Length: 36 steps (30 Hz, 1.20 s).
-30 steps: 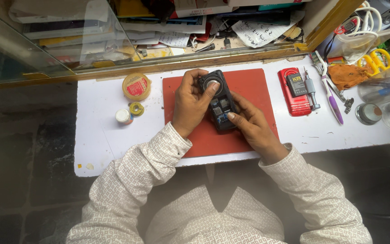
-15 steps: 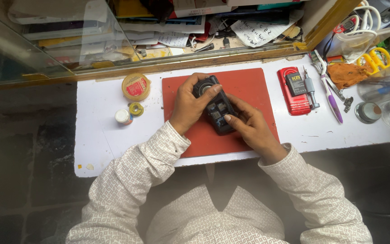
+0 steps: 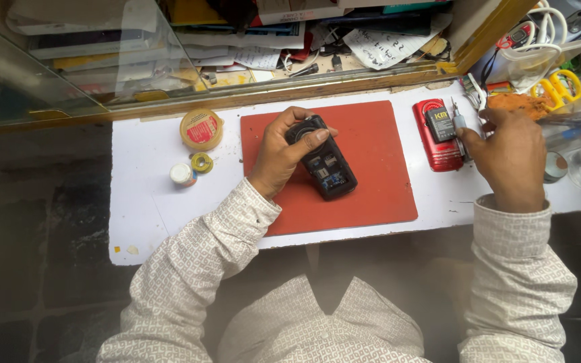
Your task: The person places a red mat on the workbench, sets a mobile phone on it, and uses a screwdriver to remove screws from the phone's back. They pry open the back cover, separate the keypad and front housing, and use tweezers to work on the exposed internal components.
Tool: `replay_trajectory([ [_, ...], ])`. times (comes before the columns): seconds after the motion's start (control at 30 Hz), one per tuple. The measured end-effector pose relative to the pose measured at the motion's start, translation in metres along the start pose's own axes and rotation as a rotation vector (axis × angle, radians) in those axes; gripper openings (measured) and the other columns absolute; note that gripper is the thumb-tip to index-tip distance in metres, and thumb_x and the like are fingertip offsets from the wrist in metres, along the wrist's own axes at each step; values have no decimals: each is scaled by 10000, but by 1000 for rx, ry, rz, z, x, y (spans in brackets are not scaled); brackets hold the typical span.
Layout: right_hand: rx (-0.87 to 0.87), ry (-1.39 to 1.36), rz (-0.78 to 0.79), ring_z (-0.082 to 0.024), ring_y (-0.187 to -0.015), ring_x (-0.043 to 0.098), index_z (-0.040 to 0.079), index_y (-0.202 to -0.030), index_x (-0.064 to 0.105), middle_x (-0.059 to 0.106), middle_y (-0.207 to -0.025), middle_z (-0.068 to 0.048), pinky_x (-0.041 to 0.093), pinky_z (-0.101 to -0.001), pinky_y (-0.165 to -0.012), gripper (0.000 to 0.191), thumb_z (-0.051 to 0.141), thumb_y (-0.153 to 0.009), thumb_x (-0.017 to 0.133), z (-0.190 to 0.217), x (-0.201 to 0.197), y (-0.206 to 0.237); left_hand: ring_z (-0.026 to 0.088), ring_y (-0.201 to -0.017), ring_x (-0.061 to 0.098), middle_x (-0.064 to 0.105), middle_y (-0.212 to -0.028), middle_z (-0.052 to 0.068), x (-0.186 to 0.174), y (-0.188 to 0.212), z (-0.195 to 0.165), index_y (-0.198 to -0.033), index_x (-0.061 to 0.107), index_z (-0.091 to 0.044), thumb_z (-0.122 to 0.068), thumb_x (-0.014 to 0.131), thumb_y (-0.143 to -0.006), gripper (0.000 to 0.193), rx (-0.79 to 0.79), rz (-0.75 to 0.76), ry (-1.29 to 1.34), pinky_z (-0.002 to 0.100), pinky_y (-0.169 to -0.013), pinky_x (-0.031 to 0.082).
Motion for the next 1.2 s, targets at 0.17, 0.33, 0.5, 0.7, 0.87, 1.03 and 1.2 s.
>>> replay_trajectory([
  [0.17, 170, 71, 135, -409, -885, 707, 65, -1197, 782, 755, -960, -195, 548, -516, -812, 370, 339, -950, 767, -26, 28, 0, 142, -973, 734, 779, -1051, 123, 1, 1, -1, -1160, 674, -6, -208, 745, -954, 297, 11, 5, -57, 293, -907, 602],
  [0.33, 166, 26, 168, -403, -891, 717, 73, -1226, 763, 769, -959, -168, 553, -518, -827, 366, 235, -902, 715, -27, 38, -1, 142, -975, 730, 778, -1060, 129, 0, 1, 3, -1201, 671, 11, -206, 747, -947, 343, 6, -1, -53, 297, -907, 603],
  [0.5, 165, 130, 171, -422, -889, 706, 91, -1192, 778, 756, -945, -196, 555, -529, -808, 384, 202, -826, 744, -32, 49, -2, 142, -1006, 728, 774, -1095, 134, 1, 0, 3, -1208, 652, 4, -191, 737, -969, 320, 38, 11, -45, 298, -922, 605],
  [0.7, 93, 125, 32, -434, -852, 696, 77, -1099, 807, 728, -926, -239, 555, -524, -804, 241, 197, -903, 735, -28, 34, -4, 149, -1018, 730, 760, -1134, 150, 2, 0, 2, -1234, 604, -34, -186, 717, -993, 306, 83, 8, 13, 301, -914, 611],
  [0.87, -62, -266, -303, -297, -883, 721, -29, -1100, 750, 723, -1028, -204, 565, -378, -834, 153, 21, -959, 716, 12, -46, 18, 146, -1038, 723, 760, -1169, 167, 3, 4, 1, -1273, 585, -22, -207, 677, -1039, 312, 125, -15, -11, 287, -943, 594],
  [1.03, -253, -454, -348, -239, -862, 686, -85, -1097, 726, 710, -971, -183, 536, -313, -789, 148, -106, -964, 788, 90, -95, 53, 153, -1084, 722, 753, -1197, 171, 9, 9, 0, -1315, 596, 8, -214, 633, -1061, 339, 142, 7, -70, 296, -978, 595],
  [1.2, -314, -765, -268, -175, -841, 698, -60, -1084, 696, 714, -957, -146, 547, -245, -738, 175, -98, -941, 789, 155, -88, 75, 169, -1083, 726, 752, -1191, 171, 9, 9, -2, -1304, 606, 31, -211, 638, -1055, 348, 146, -10, -84, 309, -977, 599],
])
Point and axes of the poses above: each hand's wrist, its own y-axis away from the middle knuckle, its own x-axis out of the palm, z = x × y, the point moved 10 cm from there along -y, towards the middle knuckle
